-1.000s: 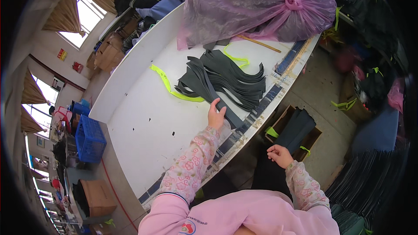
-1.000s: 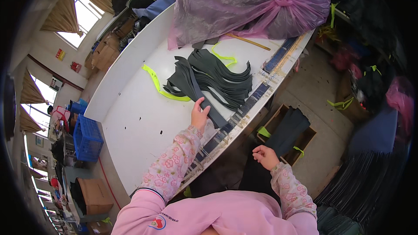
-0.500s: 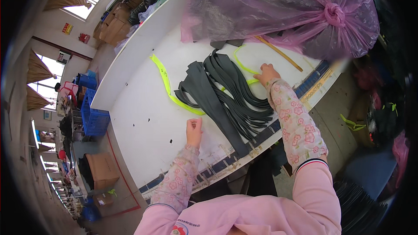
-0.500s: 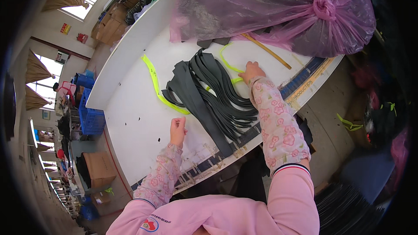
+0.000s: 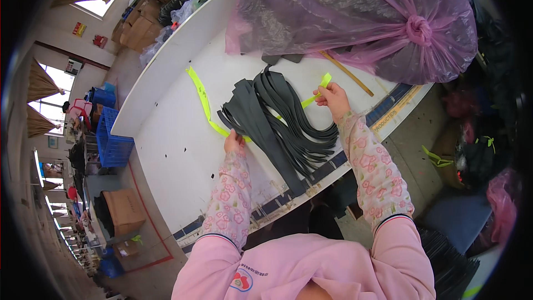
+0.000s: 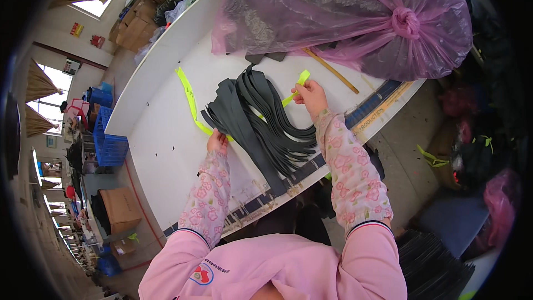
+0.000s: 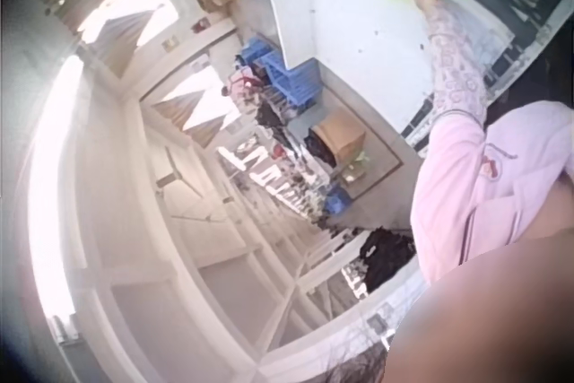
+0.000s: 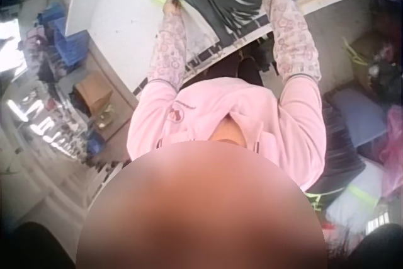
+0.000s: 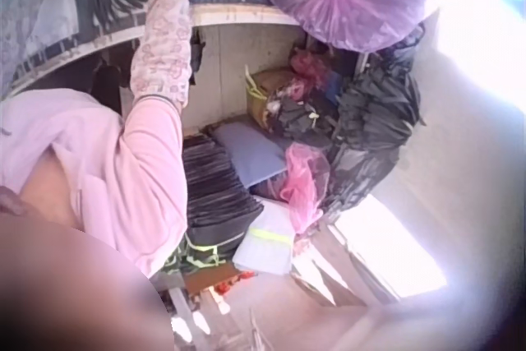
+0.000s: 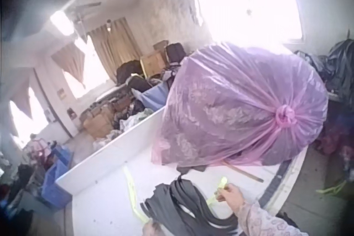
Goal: Bundling black straps together using a yellow plastic tie.
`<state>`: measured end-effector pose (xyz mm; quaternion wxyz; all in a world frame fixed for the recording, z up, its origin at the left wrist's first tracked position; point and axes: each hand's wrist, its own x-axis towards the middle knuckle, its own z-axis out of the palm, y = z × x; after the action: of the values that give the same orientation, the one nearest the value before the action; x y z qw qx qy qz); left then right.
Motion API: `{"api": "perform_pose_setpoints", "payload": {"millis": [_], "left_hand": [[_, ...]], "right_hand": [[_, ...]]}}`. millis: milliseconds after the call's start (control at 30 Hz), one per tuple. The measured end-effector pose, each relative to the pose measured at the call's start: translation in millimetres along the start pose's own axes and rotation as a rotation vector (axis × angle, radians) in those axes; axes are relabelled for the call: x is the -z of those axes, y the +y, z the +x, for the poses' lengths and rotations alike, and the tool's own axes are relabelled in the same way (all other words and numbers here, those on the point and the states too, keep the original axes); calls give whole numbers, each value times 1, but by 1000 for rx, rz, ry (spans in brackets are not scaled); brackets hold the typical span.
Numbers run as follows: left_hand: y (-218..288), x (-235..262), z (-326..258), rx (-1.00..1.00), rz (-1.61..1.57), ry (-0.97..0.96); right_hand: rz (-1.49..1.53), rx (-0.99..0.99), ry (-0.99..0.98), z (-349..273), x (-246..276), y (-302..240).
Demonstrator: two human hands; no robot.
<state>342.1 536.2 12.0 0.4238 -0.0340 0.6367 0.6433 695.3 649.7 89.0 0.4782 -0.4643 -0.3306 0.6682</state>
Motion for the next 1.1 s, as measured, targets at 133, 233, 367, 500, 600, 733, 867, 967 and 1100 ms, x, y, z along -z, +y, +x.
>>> {"api": "perform_pose_setpoints", "payload": {"millis": [133, 233, 367, 500, 600, 733, 867, 967, 1100], "left_hand": [[-12, -8, -1, 87, 124, 241], [-13, 8, 27, 57, 552, 95], [12, 50, 73, 46, 772, 36], [4, 47, 75, -65, 725, 167], [-11, 36, 55, -210, 709, 336], [6, 11, 29, -285, 1169, 36], [26, 35, 51, -296, 1099, 83], [17, 43, 52, -336, 833, 98], [46, -36, -56, -323, 48, -325]], "right_hand": [[13, 3, 12, -25, 1, -9], [-16, 53, 0, -35, -10, -1], [49, 76, -109, -35, -53, 14], [74, 100, -60, -41, -58, 9], [7, 67, 29, -40, -35, 12], [-124, 65, 93, -46, -18, 6], [-119, 6, 43, -45, -51, -3], [-122, -6, 72, -39, -64, -2], [-184, 130, 160, -27, -45, -15]]}}
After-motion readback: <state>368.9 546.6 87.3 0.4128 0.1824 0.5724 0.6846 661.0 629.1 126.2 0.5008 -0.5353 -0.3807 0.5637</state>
